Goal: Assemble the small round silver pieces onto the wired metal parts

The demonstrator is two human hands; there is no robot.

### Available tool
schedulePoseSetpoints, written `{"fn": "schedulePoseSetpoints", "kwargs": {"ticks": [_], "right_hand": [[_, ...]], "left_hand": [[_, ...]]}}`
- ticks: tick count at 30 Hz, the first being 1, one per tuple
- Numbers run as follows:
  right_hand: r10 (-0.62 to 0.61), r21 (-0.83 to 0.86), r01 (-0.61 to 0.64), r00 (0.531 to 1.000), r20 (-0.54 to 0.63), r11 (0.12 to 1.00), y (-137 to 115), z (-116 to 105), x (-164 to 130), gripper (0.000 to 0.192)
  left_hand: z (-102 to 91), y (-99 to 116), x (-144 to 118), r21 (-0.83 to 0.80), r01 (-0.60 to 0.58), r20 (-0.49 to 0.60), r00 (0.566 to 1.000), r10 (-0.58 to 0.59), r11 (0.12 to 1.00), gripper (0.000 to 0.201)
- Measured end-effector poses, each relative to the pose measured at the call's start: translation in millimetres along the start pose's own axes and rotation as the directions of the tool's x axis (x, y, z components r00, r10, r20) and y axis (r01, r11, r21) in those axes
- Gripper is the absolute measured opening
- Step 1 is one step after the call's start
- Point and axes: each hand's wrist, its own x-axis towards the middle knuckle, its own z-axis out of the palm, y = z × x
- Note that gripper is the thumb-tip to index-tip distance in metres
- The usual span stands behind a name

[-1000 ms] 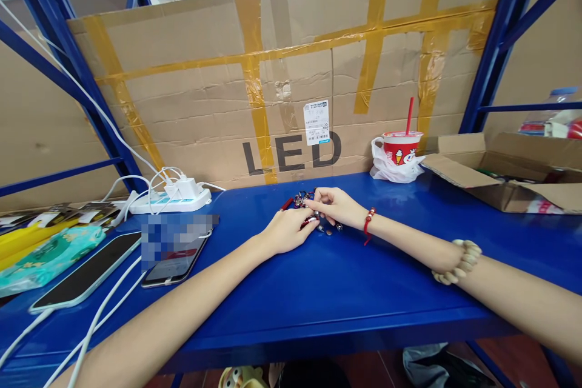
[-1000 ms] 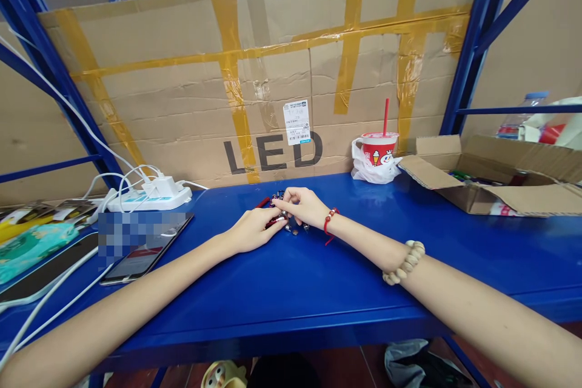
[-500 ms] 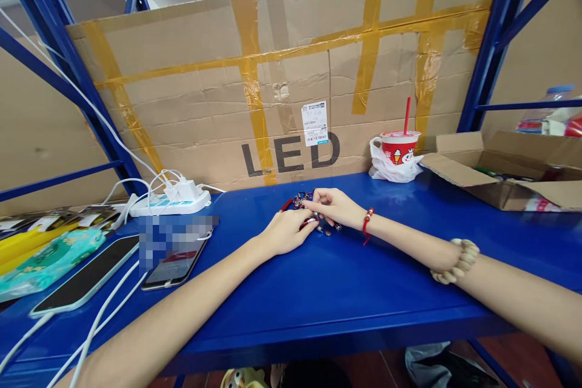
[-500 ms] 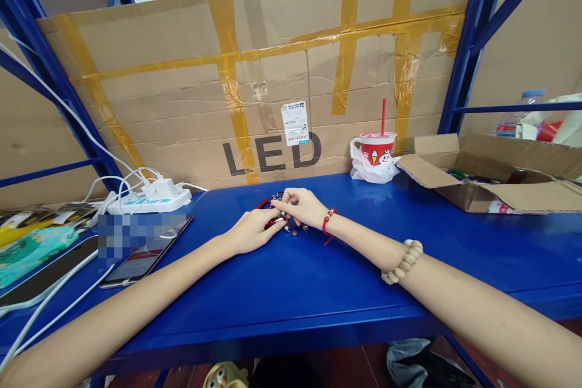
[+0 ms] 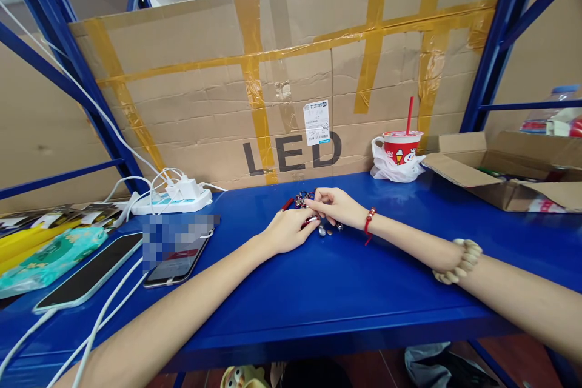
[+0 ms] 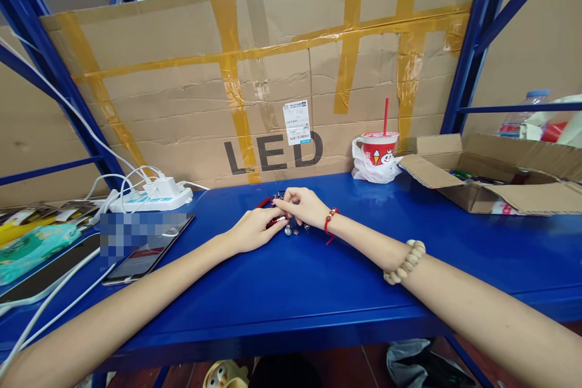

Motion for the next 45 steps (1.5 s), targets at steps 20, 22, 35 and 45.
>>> {"fn": "schedulePoseSetpoints", "kwargs": {"ticks": [20,22,35,45], "right_hand": [[0.021,-0.108,-0.027,0.998,-0.052,0.994,-3.1,-1.4,-0.5,0.033],[-0.001,-0.206,-0.017,0.997,-0.084,0.978,-3.3,-2.6,-1.0,0.032],[-0.106,-0.699,0.12,0.992,0.063,0.705,-19.6,-4.9,-7.9,0.038],[-0.104,-0.645,0.191,0.98,0.171,0.74,-11.8,-6.1,-5.4,0.04]], "left_hand": [[4.3,-0.3,1.6,0.089,0.206,-0.068,0.977,-0.201,0.974,0.027],[3.9,-0.2,1.7,0.088,0.261,-0.097,0.963,-0.252,0.961,0.026],[0.8,1.9,2.6,0.005,0.42,-0.127,0.9,-0.416,0.907,0.023],[2.6,0.7,2.6,0.024,0.409,-0.12,0.907,-0.404,0.912,0.023]]}}
